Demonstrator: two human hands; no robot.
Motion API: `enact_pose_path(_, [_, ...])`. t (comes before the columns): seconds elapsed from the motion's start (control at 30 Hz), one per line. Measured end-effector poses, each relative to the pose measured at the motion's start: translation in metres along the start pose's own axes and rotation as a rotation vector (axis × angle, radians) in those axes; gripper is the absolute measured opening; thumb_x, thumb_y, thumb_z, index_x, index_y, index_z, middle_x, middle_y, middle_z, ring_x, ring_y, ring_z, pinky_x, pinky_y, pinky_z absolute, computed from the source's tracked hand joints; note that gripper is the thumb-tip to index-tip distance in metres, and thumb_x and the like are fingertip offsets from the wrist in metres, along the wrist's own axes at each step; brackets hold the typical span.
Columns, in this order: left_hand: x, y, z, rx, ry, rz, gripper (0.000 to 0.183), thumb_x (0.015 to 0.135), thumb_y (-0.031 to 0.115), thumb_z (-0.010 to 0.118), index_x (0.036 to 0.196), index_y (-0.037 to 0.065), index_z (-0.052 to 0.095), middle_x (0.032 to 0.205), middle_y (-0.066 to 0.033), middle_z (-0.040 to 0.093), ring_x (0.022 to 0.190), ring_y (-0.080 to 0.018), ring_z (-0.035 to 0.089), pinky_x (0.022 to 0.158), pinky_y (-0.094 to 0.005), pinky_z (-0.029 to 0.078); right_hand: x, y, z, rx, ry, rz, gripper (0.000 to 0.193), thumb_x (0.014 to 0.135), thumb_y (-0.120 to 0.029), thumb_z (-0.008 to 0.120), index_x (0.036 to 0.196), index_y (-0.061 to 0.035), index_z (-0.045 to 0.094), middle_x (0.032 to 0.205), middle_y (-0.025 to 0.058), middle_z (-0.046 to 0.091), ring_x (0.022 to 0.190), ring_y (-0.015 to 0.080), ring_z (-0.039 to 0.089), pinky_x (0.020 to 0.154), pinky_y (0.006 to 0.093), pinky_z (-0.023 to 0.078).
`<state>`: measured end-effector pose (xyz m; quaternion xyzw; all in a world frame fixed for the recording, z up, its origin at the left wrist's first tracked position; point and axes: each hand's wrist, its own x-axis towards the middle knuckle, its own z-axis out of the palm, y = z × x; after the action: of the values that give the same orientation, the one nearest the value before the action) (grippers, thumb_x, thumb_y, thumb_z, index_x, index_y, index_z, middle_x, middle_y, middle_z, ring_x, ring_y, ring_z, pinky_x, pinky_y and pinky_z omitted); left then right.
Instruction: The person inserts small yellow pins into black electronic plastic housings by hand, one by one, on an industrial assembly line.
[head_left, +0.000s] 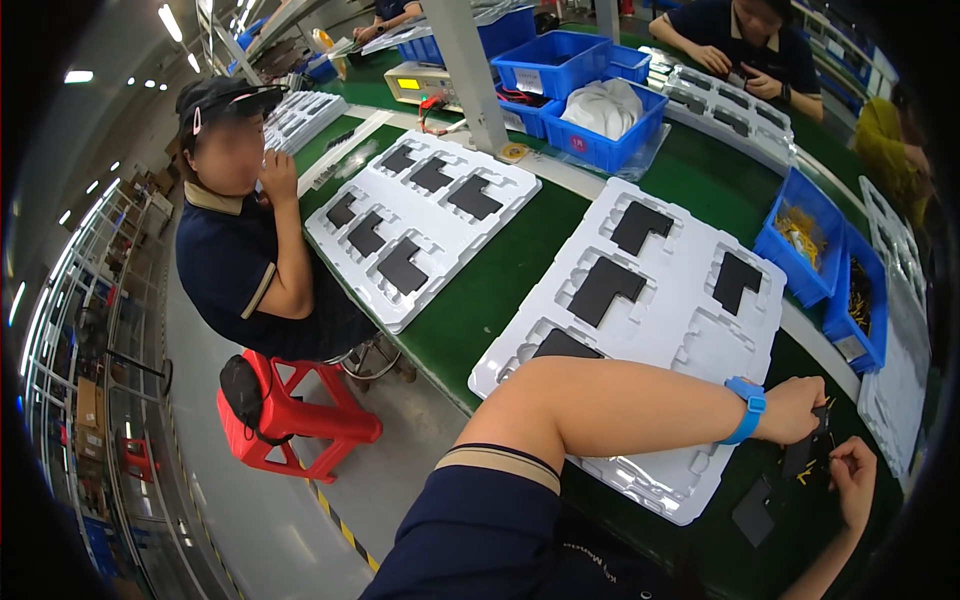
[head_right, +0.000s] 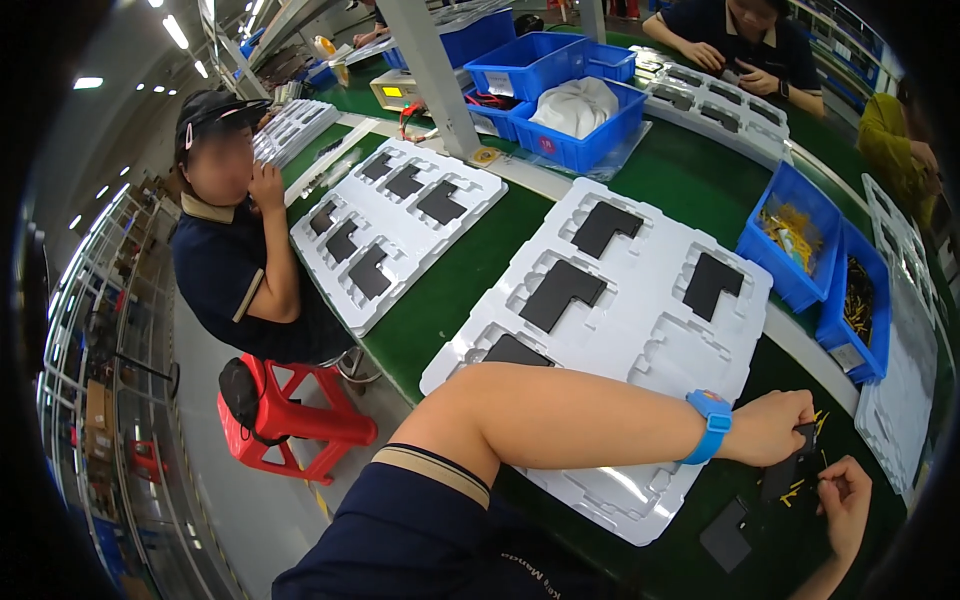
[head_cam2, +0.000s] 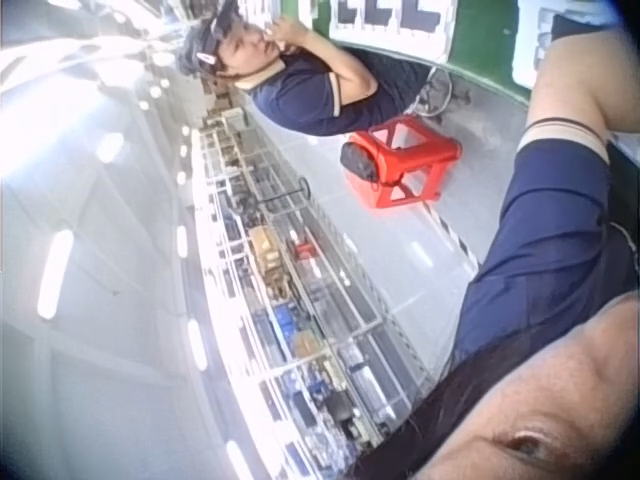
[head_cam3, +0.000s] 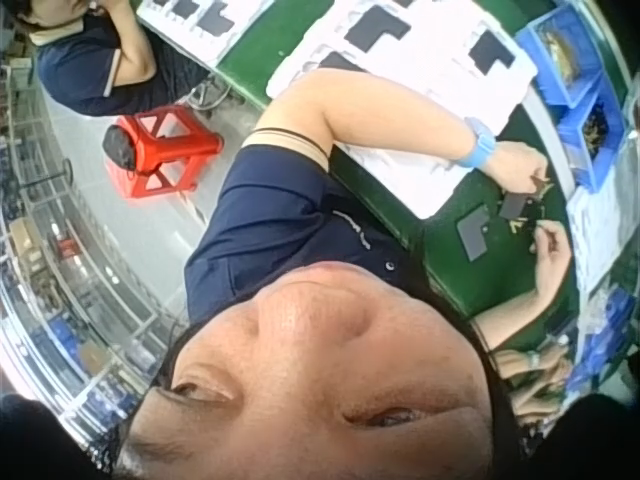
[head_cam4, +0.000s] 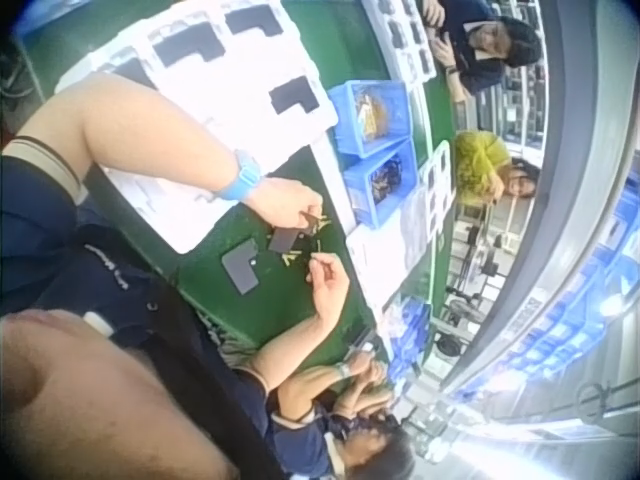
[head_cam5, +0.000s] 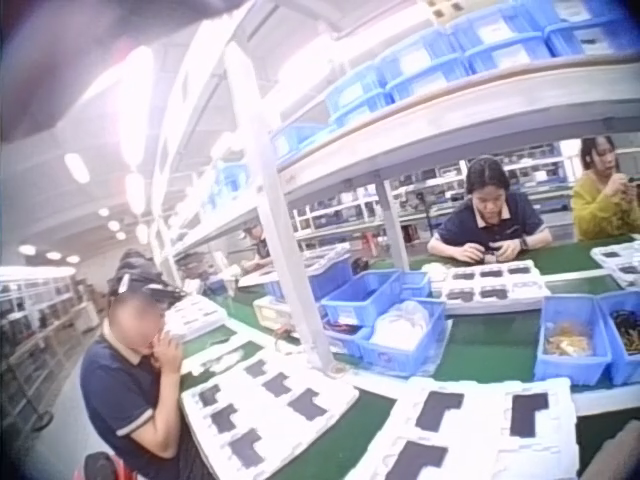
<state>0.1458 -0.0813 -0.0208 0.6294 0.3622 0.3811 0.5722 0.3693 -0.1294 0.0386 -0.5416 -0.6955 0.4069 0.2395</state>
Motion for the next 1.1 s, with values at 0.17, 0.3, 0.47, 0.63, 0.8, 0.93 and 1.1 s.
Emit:
enact_pose_path(0.17, [-0.001,-0.004,-0.002,0.151,0.040,0.157,0.023,0.075,0.009,0.059,0.096,-0.001,0.056,0.084,-0.0192,0.062,0.080,-0.0307,0.063,0.072,-0.0386,0.049,0.006,-0.011,0.029,-0.050,-0.004,-0.050,0.004,0.080,-0.004,0.057,0.078,-0.0025,0.055,0.068,0.0012,0.048,0.053,0.0064,0.047,0.046,0.0207,0.037])
enact_pose_path(0.3, [-0.008,0.002,-0.024,-0.060,-0.151,-0.046,0.039,0.083,0.006,0.055,0.121,0.006,0.046,0.081,-0.0150,0.063,0.071,-0.0186,0.063,0.058,-0.0327,0.051,0.022,-0.014,0.034,-0.085,0.095,-0.218,0.004,0.083,-0.004,0.057,0.083,-0.0006,0.057,0.080,0.0044,0.052,0.069,0.0101,0.050,0.058,0.0232,0.040])
enact_pose_path(0.47, [-0.006,0.018,-0.021,-0.147,-0.257,-0.136,0.035,0.089,0.001,0.050,0.123,0.007,0.045,0.090,-0.0094,0.062,0.079,-0.0137,0.062,0.060,-0.0258,0.053,0.015,-0.007,0.022,-0.147,0.199,-0.359,0.010,0.082,-0.006,0.059,0.089,0.0011,0.059,0.078,0.0088,0.058,0.073,0.0199,0.058,0.068,0.0303,0.047])
enact_pose_path(0.63, [-0.010,0.036,-0.020,-0.102,-0.221,-0.184,0.037,0.091,0.002,0.047,0.127,0.001,0.039,0.089,-0.0103,0.064,0.075,-0.0127,0.063,0.060,-0.0239,0.052,0.013,-0.017,0.026,0.010,0.181,-0.145,0.013,0.084,-0.006,0.057,0.095,0.0006,0.059,0.083,0.0089,0.062,0.072,0.0153,0.059,0.067,0.0288,0.048])
enact_pose_path(0.8, [-0.013,0.030,-0.015,-0.083,-0.149,-0.121,0.026,0.091,0.003,0.050,0.115,-0.002,0.042,0.088,-0.0103,0.064,0.074,-0.0123,0.062,0.060,-0.0235,0.051,0.020,-0.005,0.038,0.387,0.253,-0.082,0.011,0.086,-0.006,0.057,0.095,-0.0015,0.060,0.080,0.0045,0.062,0.061,0.0076,0.056,0.056,0.0227,0.047])
enact_pose_path(0.93, [-0.013,0.030,-0.008,-0.041,-0.128,-0.037,0.015,0.090,0.004,0.053,0.102,-0.001,0.045,0.086,-0.0101,0.065,0.072,-0.0117,0.061,0.061,-0.0234,0.050,0.017,-0.009,0.040,0.543,0.320,-0.078,0.013,0.087,-0.006,0.058,0.098,0.0012,0.059,0.078,0.0055,0.061,0.060,0.0076,0.056,0.054,0.0212,0.048])
enact_pose_path(1.1, [-0.020,0.030,-0.012,0.121,0.026,0.080,0.016,0.087,0.005,0.058,0.099,-0.003,0.050,0.081,-0.0129,0.068,0.070,-0.0106,0.061,0.060,-0.0244,0.047,0.022,-0.027,0.055,0.646,0.308,-0.070,0.013,0.086,-0.004,0.058,0.097,0.0031,0.059,0.074,0.0051,0.060,0.062,0.0081,0.057,0.056,0.0212,0.049])
